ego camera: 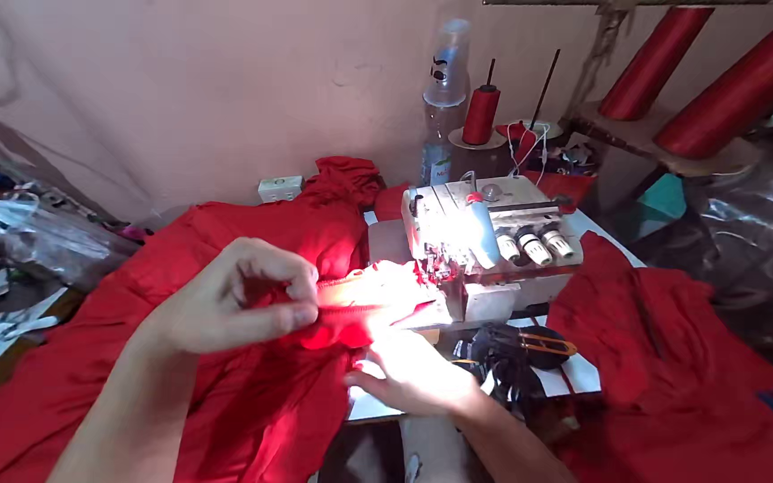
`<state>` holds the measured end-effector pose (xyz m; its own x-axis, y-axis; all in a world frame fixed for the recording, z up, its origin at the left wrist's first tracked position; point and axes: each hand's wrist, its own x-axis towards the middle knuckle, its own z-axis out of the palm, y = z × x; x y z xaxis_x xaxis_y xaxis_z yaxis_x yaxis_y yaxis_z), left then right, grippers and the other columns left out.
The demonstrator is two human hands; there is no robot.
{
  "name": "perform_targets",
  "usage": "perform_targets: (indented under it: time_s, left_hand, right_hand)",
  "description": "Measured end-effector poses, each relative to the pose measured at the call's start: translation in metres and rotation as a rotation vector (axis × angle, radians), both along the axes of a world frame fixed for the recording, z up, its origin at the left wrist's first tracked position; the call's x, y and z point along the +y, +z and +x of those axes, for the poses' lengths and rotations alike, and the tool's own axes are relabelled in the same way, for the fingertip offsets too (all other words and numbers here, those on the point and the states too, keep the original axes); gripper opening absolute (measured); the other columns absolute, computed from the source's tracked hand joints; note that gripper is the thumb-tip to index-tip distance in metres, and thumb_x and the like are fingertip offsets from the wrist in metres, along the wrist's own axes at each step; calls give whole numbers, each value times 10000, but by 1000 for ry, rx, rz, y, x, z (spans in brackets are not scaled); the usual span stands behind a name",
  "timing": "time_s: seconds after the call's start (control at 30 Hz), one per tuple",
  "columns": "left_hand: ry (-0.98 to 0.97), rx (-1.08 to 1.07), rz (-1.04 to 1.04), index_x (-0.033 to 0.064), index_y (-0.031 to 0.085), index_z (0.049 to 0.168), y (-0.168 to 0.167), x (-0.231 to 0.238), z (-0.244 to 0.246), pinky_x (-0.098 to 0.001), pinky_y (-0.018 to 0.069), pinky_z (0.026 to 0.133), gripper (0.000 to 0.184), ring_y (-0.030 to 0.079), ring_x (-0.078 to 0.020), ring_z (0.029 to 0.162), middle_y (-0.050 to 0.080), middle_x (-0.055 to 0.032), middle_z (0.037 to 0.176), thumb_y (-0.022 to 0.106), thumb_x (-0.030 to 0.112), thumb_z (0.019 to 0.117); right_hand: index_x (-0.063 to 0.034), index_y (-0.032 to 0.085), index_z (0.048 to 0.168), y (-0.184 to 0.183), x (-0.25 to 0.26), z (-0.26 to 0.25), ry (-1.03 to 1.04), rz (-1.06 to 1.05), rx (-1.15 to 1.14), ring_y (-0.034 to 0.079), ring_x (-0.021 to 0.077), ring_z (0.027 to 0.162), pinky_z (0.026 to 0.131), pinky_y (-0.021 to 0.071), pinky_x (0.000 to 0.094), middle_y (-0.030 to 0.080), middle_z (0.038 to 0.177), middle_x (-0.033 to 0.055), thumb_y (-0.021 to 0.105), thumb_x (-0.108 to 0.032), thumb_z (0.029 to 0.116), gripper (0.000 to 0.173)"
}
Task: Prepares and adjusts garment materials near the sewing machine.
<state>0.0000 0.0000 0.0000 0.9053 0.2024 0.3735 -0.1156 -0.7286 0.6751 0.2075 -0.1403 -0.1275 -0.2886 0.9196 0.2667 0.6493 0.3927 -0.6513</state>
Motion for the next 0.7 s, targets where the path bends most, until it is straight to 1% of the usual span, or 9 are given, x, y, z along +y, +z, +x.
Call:
perform_targets:
  time_s: [0.07,0.1,0.17,0.2,0.27,0.33,0.53,0.63,0.7]
  left_hand:
    - [132,60,67,194,688,860,15,3,3,-134,527,669,205,630,36,743,654,132,785,623,339,989]
    - [191,77,79,194,676,841,19,7,6,-115,498,633,190,599,48,702,629,136,759,584,272,987]
    - [306,82,48,189,648,762,22,10,16,-107,434,560,249,542,54,611,594,128,675,498,126,951]
    - [348,96,16,187,634,736,21,10,18,-111,419,545,280,527,47,586,584,119,647,476,98,950]
    - [374,115,-19,189,626,733,16,15,18,-118,430,575,305,533,41,609,584,113,661,452,88,962]
    - [345,86,-37,194,634,735,12,18,19,-120,440,598,308,544,35,638,591,112,687,448,98,961]
    - [265,60,-53,185,632,728,15,10,16,-107,426,556,307,525,25,606,563,100,667,468,97,972]
    - [239,68,-35,172,641,762,16,9,11,-115,451,577,290,550,15,633,588,90,702,466,106,984]
    - [234,71,20,177,623,766,16,6,13,-125,432,588,228,539,21,656,576,97,723,498,147,955]
  right_hand:
    - [65,652,1234,-6,14,-13,67,-59,40,671,389,1055,898,518,548,679,1118,253,581,-304,1023,431]
    - [54,702,1142,-11,14,-13,31,19,88,691,363,958,837,529,531,701,1008,226,579,-266,1015,365]
    - [-25,706,761,-26,9,-4,-133,363,287,623,190,607,597,485,388,625,643,84,602,-245,973,322]
    - [-58,691,732,-27,8,3,-235,502,396,581,83,579,575,475,278,611,627,23,619,-239,971,308]
    - [-25,755,846,-19,12,16,-428,687,539,627,28,702,668,527,186,699,769,41,685,-172,903,172]
    - [10,756,992,-6,17,23,-448,606,715,692,46,903,826,578,200,742,957,65,718,-86,877,154]
    - [7,744,1073,17,25,22,-370,297,804,625,-56,708,641,530,123,736,950,13,673,-70,886,215]
    - [-5,727,1098,16,24,24,-343,263,761,603,-55,673,618,517,128,719,907,-5,649,-97,916,219]
    - [9,741,1029,16,19,29,-355,329,648,575,-61,656,620,495,128,702,833,-4,640,-98,904,193]
